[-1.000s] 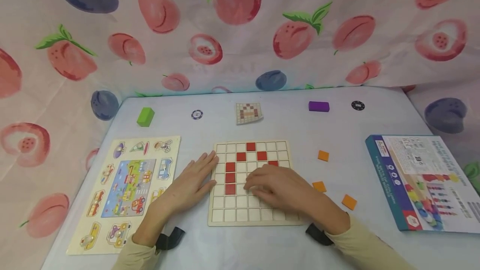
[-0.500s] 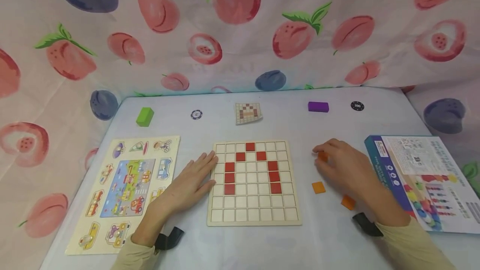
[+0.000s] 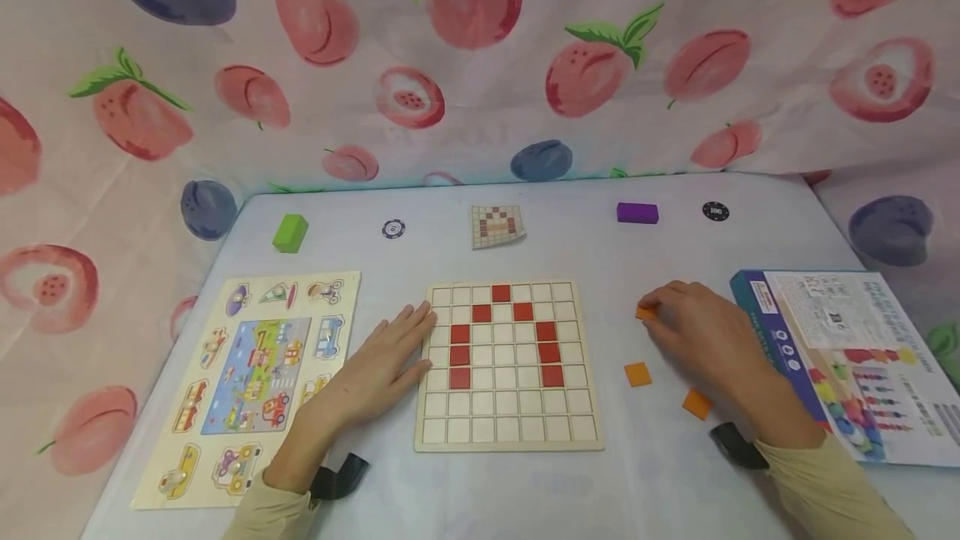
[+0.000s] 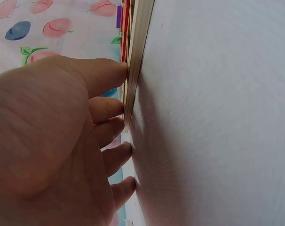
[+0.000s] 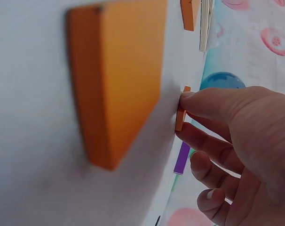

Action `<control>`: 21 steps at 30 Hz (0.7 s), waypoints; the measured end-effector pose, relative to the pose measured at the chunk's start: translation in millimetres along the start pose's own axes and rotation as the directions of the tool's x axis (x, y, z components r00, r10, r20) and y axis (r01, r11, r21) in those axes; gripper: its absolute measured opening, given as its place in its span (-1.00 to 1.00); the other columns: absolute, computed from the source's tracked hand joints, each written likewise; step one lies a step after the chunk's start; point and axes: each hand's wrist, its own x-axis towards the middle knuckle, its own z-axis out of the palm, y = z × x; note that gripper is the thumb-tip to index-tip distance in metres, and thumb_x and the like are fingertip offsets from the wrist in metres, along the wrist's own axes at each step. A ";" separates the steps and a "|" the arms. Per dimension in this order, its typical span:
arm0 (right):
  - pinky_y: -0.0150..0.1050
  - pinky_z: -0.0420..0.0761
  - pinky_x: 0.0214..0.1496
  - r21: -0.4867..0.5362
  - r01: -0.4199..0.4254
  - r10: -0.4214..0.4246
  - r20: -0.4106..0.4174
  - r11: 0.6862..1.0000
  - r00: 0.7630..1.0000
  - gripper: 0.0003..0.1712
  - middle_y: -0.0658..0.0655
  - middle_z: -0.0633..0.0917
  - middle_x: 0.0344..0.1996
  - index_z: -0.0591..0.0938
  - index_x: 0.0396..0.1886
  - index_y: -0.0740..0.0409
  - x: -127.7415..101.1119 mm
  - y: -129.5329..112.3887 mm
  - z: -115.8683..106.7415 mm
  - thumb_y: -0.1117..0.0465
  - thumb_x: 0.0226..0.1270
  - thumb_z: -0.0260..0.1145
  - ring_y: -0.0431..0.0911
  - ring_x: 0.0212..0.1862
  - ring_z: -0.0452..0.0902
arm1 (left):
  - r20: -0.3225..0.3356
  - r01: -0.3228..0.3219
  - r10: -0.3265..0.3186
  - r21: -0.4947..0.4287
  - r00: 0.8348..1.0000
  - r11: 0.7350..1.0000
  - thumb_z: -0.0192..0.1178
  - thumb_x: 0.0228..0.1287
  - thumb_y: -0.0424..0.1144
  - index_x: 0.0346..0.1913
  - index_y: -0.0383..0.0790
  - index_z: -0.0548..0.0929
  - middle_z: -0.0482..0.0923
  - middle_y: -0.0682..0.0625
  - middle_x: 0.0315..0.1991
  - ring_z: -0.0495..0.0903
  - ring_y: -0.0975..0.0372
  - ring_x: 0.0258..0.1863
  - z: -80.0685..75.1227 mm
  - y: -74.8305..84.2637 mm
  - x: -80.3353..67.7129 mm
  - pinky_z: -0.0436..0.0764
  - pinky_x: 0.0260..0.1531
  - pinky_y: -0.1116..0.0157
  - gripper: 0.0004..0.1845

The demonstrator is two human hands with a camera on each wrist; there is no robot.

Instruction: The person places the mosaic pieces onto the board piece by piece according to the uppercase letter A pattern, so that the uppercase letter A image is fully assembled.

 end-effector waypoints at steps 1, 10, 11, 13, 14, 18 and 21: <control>0.34 0.67 0.16 0.000 0.000 0.000 0.004 1.000 1.000 -0.66 0.28 0.77 0.15 0.78 0.14 0.06 0.0 -0.6 -0.6 0.15 0.40 0.48 0.30 0.25 0.61 | -0.002 -0.001 0.001 -0.001 1.000 1.000 0.11 0.65 -0.08 0.68 -0.24 0.23 0.07 -0.11 0.75 0.03 -0.06 0.76 0.1 0.1 0.0 0.09 0.73 -0.18 -0.30; 0.34 0.68 0.20 0.041 0.034 -0.033 -0.024 0.999 0.999 -0.66 0.22 0.79 0.16 0.78 0.16 0.00 -2.9 -17.0 -4.7 0.10 0.44 0.47 0.26 0.27 0.63 | -0.006 -0.002 0.002 0.000 1.000 1.000 0.12 0.65 -0.08 0.68 -0.24 0.23 0.07 -0.12 0.75 0.04 -0.06 0.76 -0.2 0.1 -0.1 0.10 0.73 -0.18 -0.30; 0.33 0.69 0.20 0.053 0.042 -0.040 -0.031 0.998 0.999 -0.66 0.21 0.79 0.15 0.79 0.15 -0.01 -3.0 -20.5 -4.8 0.10 0.43 0.48 0.25 0.26 0.64 | -0.007 -0.003 0.003 0.000 1.000 1.000 0.12 0.65 -0.08 0.68 -0.24 0.23 0.07 -0.12 0.75 0.04 -0.06 0.76 -0.3 0.1 -0.1 0.10 0.73 -0.18 -0.30; 0.30 0.72 0.18 0.064 0.059 -0.057 -0.043 0.996 0.997 -0.68 0.19 0.80 0.13 0.80 0.13 -0.02 -2.8 -28.7 -4.8 0.11 0.42 0.49 0.23 0.24 0.66 | -0.006 -0.004 0.004 -0.001 1.000 1.000 0.12 0.65 -0.08 0.68 -0.24 0.23 0.07 -0.12 0.75 0.04 -0.06 0.76 -0.4 0.0 -0.1 0.10 0.73 -0.18 -0.31; 0.28 0.74 0.17 0.070 0.074 -0.070 -0.049 0.995 0.996 -0.68 0.19 0.80 0.12 0.80 0.12 -0.01 -2.7 -33.1 -4.7 0.11 0.41 0.50 0.21 0.22 0.67 | -0.006 -0.004 0.004 -0.001 1.000 1.000 0.12 0.65 -0.08 0.68 -0.24 0.23 0.07 -0.12 0.75 0.04 -0.06 0.76 -0.4 0.0 0.0 0.10 0.73 -0.18 -0.31; 0.21 0.78 0.14 0.079 0.135 -0.129 -0.074 0.988 0.989 -0.69 0.13 0.82 0.06 0.82 0.07 -0.04 -2.0 -54.5 -1.1 0.11 0.36 0.55 0.15 0.17 0.71 | -0.005 -0.005 0.005 -0.004 1.000 1.000 0.12 0.65 -0.08 0.68 -0.24 0.23 0.07 -0.11 0.75 0.04 -0.06 0.76 -0.3 -0.2 -0.2 0.10 0.73 -0.19 -0.31; 0.13 0.81 0.10 0.077 0.217 -0.208 -0.109 0.973 0.972 -0.71 0.06 0.84 -0.01 0.85 0.00 -0.05 -0.6 -72.8 6.5 0.11 0.29 0.60 0.07 0.10 0.75 | -0.007 -0.003 0.003 -0.003 1.000 1.000 0.12 0.65 -0.08 0.68 -0.24 0.23 0.07 -0.11 0.75 0.04 -0.06 0.76 0.1 -0.4 -0.6 0.10 0.73 -0.19 -0.31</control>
